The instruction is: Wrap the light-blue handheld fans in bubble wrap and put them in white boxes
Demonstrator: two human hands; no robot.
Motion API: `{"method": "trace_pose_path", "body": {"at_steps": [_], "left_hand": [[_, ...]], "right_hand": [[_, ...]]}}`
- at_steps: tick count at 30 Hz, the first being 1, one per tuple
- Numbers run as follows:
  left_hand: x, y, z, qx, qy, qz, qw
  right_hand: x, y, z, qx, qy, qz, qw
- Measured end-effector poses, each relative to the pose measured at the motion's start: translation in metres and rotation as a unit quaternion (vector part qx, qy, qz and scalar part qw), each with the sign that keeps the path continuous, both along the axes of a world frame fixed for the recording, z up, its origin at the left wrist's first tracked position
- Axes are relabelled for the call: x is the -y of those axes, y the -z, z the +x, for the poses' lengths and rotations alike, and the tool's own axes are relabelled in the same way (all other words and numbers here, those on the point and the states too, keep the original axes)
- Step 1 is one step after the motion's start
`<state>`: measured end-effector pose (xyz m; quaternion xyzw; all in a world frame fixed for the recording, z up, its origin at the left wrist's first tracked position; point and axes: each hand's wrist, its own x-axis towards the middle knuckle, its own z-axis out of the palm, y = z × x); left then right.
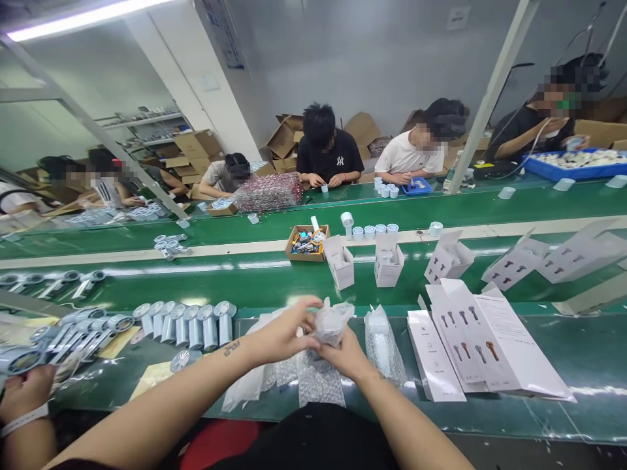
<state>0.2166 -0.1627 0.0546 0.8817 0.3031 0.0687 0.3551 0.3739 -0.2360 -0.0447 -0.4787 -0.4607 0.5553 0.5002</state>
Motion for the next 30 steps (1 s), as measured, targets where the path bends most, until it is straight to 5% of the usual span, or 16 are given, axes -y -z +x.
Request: {"method": "trace_pose_path", "body": {"at_steps": [2, 6, 11, 15, 22, 27, 30], "left_hand": [[0.003, 0.013, -0.011, 0.029, -0.043, -0.017, 0.998], [0.017, 0.044, -0.029, -0.079, -0.026, 0.012, 0.996], [0.018, 0.067, -0.026, -0.101, -0.031, 0.097, 0.990], [0.018, 0.057, -0.020, -0.130, -0.029, 0.120, 0.984], [0.033, 0.036, 0.003, -0.302, 0.000, 0.213, 0.929], [0.028, 0.043, 0.011, -0.296, -0.090, 0.178, 0.934], [0.023, 0.036, 0.002, -0.300, -0.040, 0.139, 0.943]], "right_hand": [[0.002, 0.001, -0.001, -0.005, 0.035, -0.013, 0.999], [0.005, 0.007, -0.003, -0.019, 0.052, -0.004, 0.998], [0.006, 0.017, -0.013, 0.012, 0.102, 0.029, 0.994], [0.009, 0.023, -0.021, 0.064, 0.177, 0.023, 0.982], [0.010, 0.022, -0.014, 0.169, 0.138, 0.071, 0.973], [0.008, 0.011, -0.008, 0.155, 0.107, 0.061, 0.980], [0.011, 0.010, -0.008, 0.129, 0.110, 0.047, 0.984]]}}
